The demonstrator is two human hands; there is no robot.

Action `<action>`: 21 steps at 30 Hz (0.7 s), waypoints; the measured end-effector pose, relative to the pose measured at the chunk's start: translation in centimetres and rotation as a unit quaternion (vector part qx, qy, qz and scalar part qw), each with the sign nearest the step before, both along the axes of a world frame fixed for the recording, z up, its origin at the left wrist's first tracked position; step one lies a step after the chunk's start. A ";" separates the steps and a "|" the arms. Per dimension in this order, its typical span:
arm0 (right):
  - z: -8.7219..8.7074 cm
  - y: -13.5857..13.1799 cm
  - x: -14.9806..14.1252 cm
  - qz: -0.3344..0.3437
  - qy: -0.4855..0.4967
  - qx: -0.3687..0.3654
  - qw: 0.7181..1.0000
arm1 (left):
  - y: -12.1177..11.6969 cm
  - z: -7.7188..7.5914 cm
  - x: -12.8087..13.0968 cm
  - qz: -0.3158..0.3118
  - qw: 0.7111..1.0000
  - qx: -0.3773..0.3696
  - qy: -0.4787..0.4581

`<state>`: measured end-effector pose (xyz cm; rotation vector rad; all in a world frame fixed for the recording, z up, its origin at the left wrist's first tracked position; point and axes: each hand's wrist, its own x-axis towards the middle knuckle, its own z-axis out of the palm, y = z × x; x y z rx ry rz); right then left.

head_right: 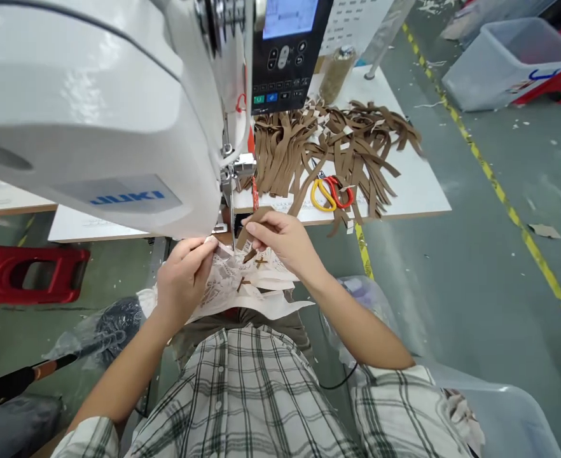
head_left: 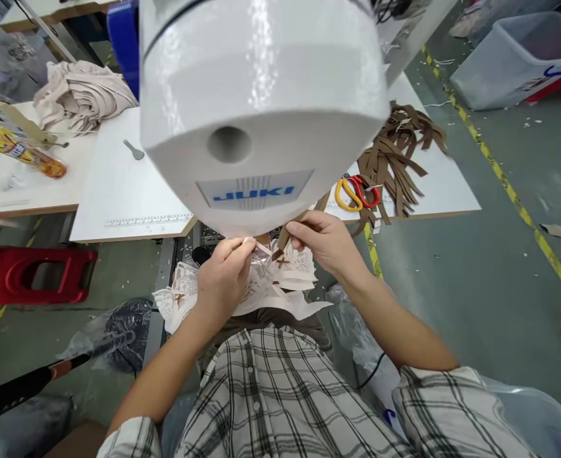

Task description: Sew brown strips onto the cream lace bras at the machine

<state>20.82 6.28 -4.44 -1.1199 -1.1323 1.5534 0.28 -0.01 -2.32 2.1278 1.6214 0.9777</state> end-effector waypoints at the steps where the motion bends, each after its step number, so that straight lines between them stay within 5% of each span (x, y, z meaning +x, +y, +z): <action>1: 0.0 0.4 -0.3 0.021 -0.024 0.017 0.999 | 0.0 -0.1 -0.2 0.027 0.999 0.005 0.021; 5: 0.4 1.7 -1.5 0.032 -0.145 0.115 0.982 | -0.1 -0.2 -0.7 0.048 0.998 -0.022 0.036; 11: 0.2 4.0 -2.7 0.006 -0.257 0.269 0.928 | 0.2 -1.1 -2.8 -0.050 0.984 -0.160 -0.060; 21: 0.2 5.2 -3.2 0.063 -0.261 0.330 0.905 | -0.6 0.9 -1.2 -0.027 0.969 -0.195 -0.148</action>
